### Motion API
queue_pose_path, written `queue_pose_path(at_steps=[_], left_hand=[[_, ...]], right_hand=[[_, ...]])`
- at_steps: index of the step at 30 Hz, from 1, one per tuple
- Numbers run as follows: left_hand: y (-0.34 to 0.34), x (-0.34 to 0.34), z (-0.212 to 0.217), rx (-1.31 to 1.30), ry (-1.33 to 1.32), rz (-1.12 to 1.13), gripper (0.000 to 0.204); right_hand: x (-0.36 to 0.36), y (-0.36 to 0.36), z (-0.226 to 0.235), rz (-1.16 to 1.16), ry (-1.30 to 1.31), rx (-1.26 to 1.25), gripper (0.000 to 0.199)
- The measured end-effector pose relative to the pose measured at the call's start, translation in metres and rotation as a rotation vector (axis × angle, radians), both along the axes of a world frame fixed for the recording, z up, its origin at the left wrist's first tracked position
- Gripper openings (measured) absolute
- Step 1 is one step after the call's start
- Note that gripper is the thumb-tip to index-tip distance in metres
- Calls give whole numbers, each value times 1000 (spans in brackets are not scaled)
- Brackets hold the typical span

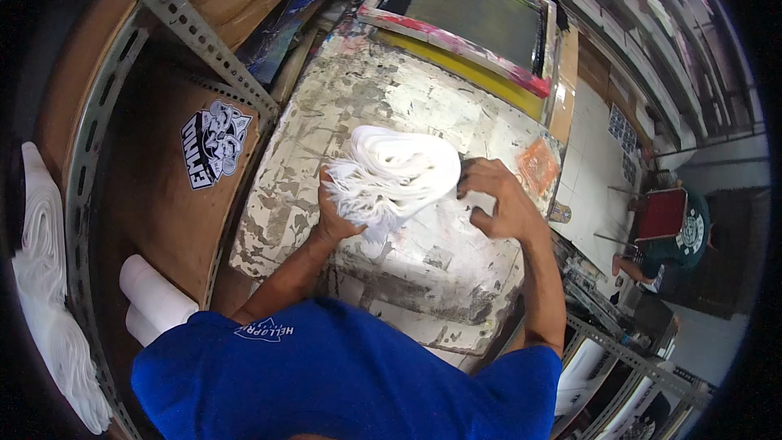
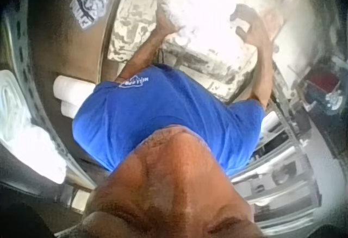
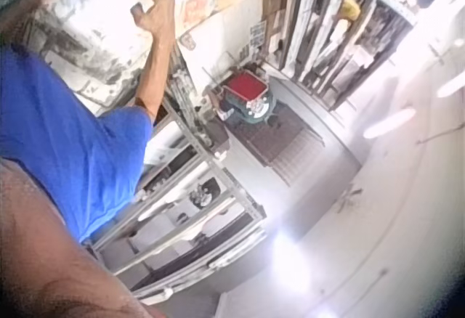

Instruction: The person organizes and stacks plastic bags by gathering them from a shelf, aligning them on a work table, and then grouping them into stacks.

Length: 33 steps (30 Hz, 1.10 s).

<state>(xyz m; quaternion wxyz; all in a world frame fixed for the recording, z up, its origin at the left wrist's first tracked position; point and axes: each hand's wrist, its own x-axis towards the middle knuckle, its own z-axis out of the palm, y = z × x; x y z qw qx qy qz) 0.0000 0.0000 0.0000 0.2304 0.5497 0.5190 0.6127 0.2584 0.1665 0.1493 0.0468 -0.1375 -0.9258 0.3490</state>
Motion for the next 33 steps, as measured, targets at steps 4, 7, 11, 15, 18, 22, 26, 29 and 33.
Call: queue_pose_path(at_steps=[4,7,11,15,18,22,26,29,33], left_hand=[[9,2,43,-65,-191,91,93],[15,-4,90,-219,-422,135,90],[12,-21,100,-450,-1117,-182,74],[-16,-15,121,-658,-1437,-386,62],[-32,2,107,-687,-1607,-426,61],[-44,8,37,-748,-1784,-510,61],[-60,-32,30,-1010,-1524,-1009,74],[-56,-48,33,-1000,-651,-266,93],[-33,-42,72,-180,-472,-255,124]], right_hand=[[-5,-4,-32,-376,310,-277,72],[4,-11,-58,-570,449,-382,86],[-1,-57,-62,-545,299,-359,131],[10,-84,-51,-527,511,-578,147],[8,-98,-49,-510,427,-412,150],[-29,-122,-55,-477,512,-620,135],[-45,-118,-73,-530,648,-642,126],[-55,-114,-84,-588,625,-509,121],[-79,-128,-78,-647,871,-484,150]])
